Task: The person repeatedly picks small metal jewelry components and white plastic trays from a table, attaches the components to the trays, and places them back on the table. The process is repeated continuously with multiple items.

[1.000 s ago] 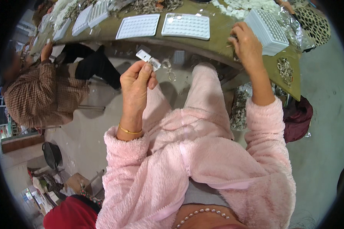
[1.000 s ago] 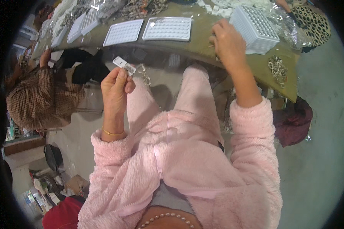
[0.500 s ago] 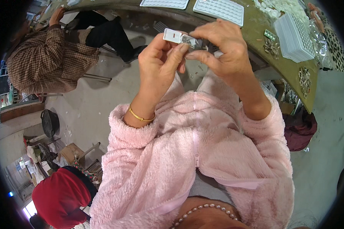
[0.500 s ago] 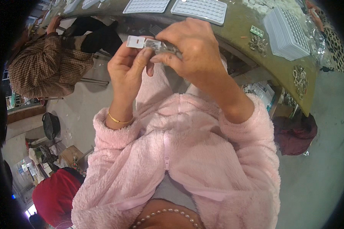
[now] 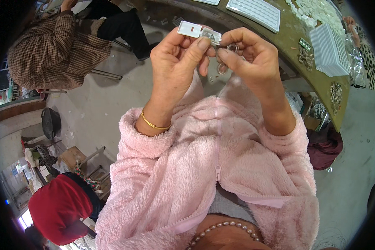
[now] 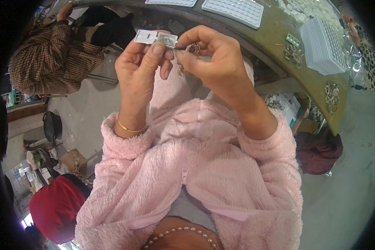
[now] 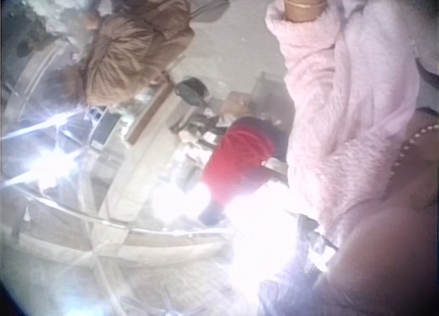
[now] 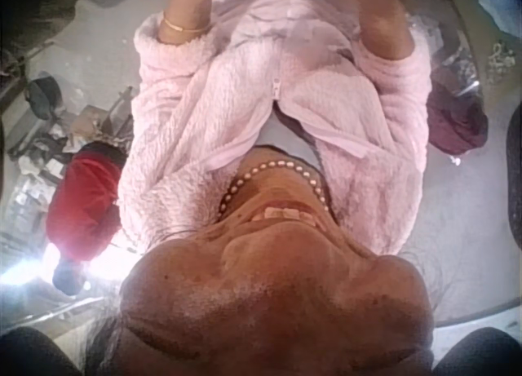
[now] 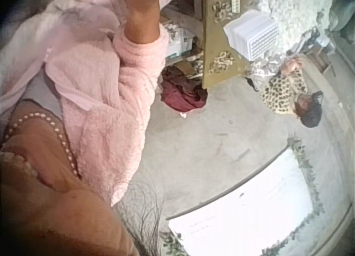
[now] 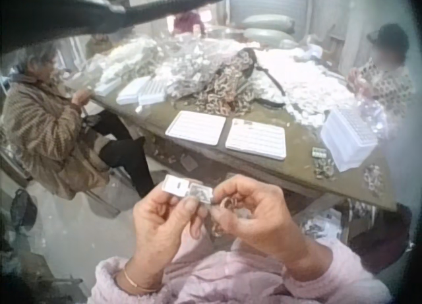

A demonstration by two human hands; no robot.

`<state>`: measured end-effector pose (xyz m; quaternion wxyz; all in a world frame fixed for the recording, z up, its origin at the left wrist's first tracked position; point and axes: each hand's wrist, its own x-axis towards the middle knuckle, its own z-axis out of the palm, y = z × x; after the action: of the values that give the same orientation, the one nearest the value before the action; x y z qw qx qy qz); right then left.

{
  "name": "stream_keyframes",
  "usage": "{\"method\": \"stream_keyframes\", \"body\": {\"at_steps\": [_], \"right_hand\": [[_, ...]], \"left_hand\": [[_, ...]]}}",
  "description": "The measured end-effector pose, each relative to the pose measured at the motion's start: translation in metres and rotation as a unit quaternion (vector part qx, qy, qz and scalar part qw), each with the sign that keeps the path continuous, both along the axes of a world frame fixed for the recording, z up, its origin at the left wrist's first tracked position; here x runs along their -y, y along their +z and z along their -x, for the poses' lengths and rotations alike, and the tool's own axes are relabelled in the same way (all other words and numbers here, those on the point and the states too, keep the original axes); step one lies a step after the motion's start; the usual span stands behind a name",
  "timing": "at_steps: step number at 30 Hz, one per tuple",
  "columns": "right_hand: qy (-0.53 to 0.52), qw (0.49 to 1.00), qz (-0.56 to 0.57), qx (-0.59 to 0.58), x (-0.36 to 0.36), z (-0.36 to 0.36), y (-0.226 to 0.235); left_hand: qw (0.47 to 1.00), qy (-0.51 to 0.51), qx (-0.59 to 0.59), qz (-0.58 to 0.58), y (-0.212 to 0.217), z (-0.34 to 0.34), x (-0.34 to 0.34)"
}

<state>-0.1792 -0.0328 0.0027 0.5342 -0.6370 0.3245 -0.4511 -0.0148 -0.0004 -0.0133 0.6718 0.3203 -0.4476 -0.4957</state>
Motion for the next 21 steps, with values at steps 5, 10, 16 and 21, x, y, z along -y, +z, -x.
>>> {"method": "stream_keyframes", "body": {"at_steps": [5, 10, 16, 21], "right_hand": [[-0.009, 1.0, 0.007, -0.013, 0.003, 0.002, -0.003], [-0.035, 0.998, 0.041, -0.04, 0.004, 0.009, -0.001], [-0.07, 0.984, 0.145, -0.08, 0.005, 0.014, 0.003], [-0.117, 0.971, 0.175, -0.113, 0.004, 0.014, 0.003]], "left_hand": [[1.0, -0.01, 0.013, 0.0, 0.0, -0.001, 0.0], [0.991, -0.058, -0.072, -0.093, 0.002, 0.0, 0.0], [0.998, -0.01, 0.033, -0.052, 0.002, 0.007, 0.0], [0.991, 0.027, 0.129, 0.028, 0.0, 0.012, -0.002]]}}
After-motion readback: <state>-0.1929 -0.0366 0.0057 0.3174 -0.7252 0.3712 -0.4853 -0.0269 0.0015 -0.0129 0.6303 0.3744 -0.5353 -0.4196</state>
